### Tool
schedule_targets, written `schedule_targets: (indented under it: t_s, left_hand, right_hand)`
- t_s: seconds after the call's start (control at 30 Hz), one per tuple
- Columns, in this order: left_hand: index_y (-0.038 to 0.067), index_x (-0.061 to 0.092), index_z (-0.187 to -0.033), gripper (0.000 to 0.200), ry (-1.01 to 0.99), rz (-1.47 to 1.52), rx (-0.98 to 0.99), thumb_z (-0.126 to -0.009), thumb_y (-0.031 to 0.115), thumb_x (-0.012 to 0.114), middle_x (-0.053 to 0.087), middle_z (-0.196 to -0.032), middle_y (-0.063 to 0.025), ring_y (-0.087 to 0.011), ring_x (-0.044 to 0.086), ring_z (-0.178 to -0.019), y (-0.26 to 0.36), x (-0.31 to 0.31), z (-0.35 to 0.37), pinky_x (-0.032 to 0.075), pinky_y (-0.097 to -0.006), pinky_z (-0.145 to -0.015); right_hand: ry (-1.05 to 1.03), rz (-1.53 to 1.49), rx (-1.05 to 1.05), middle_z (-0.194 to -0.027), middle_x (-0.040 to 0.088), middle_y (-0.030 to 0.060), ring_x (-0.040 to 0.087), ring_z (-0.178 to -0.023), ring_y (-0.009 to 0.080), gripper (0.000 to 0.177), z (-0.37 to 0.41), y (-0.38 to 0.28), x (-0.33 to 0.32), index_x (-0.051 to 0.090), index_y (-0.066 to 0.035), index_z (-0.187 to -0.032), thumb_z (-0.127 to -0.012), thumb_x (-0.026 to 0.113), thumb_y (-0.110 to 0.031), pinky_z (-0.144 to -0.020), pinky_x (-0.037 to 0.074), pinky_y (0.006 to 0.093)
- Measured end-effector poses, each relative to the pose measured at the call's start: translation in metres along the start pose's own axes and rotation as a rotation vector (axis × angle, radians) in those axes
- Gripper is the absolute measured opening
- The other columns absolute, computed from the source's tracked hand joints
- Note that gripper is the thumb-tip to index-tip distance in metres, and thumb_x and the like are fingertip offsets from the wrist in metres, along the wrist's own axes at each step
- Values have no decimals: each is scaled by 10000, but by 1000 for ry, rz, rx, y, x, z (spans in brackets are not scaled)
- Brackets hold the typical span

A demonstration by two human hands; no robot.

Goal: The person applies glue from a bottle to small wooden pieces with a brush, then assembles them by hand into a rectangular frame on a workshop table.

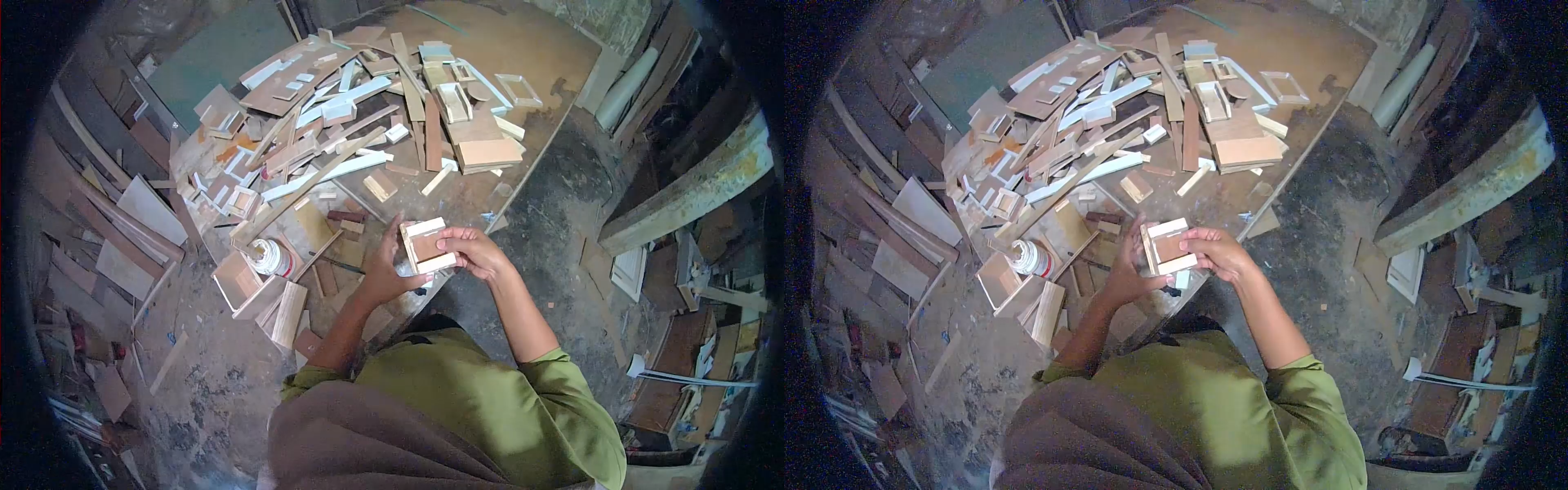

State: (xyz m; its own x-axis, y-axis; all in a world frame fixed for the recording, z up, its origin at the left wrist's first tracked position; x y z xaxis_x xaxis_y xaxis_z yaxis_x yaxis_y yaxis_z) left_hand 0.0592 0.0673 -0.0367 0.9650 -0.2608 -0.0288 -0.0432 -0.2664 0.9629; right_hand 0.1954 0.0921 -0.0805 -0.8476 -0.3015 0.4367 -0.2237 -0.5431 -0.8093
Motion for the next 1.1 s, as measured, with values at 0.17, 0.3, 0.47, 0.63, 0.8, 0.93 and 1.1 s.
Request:
schedule_targets:
  t_s: [0.17,0.3,0.47,0.63,0.8,0.93,1.1]
  left_hand:
    - [38,88,-1400,1098,-27,0,-29,-565,81,799,381,-1304,-150,-255,390,-1217,4,3,1,294,-362,-1031]
    - [42,84,-1400,1094,-37,-10,-24,-568,56,793,373,-1314,-149,-253,381,-1226,1,5,2,290,-360,-1037]
    - [46,87,-1400,1088,-44,31,-3,-571,51,791,366,-1321,-150,-254,375,-1232,-1,6,3,293,-359,-1036]
    - [45,77,-1402,1106,-42,44,-13,-562,52,797,360,-1325,-149,-259,367,-1237,-6,7,4,289,-367,-1038]
    - [47,51,-1407,1140,-16,-3,31,-553,54,806,320,-1354,-168,-268,346,-1252,0,8,2,270,-378,-1052]
    - [50,31,-1408,1161,-11,-2,51,-545,39,808,291,-1373,-181,-278,332,-1261,-9,7,3,264,-381,-1058]
    - [57,24,-1407,1175,2,185,-42,-531,24,805,286,-1375,-174,-277,323,-1265,-13,7,4,272,-386,-1051]
  right_hand:
    - [29,-3,7,-826,637,39,626,-688,102,180,2,3,-4,601,-29,-931,-766,665,-67,-612,534,230]
    - [19,-9,3,-837,639,43,630,-699,105,190,4,2,-4,599,-29,-939,-764,666,-63,-611,534,228]
    - [34,-7,2,-836,638,39,628,-692,105,188,4,4,-7,599,-29,-937,-765,665,-62,-612,532,230]
    - [47,-8,-1,-821,637,36,625,-673,104,182,7,4,-7,597,-25,-932,-767,663,-63,-600,526,227]
    - [33,-16,-12,-797,636,33,622,-664,100,176,5,4,-11,599,-23,-926,-769,663,-67,-584,522,229]
    - [77,-12,-23,-797,637,33,621,-659,98,185,6,2,-14,599,-22,-933,-770,666,-75,-579,518,217]
    - [46,-64,2,-911,637,73,638,-756,137,271,11,0,-10,577,6,-1034,-790,652,-84,-663,537,241]
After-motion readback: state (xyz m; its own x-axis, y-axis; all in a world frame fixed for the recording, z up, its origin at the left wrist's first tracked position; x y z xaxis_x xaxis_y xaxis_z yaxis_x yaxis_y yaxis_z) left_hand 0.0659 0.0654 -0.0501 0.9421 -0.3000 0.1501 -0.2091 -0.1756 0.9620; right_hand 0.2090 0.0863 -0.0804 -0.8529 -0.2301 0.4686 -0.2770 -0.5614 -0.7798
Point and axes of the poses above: each hand's wrist, its own z-axis away from the middle knuckle, its own x-axis out of the palm, y = z × x, the point moved 9 cm from there along -z, towards the middle knuckle
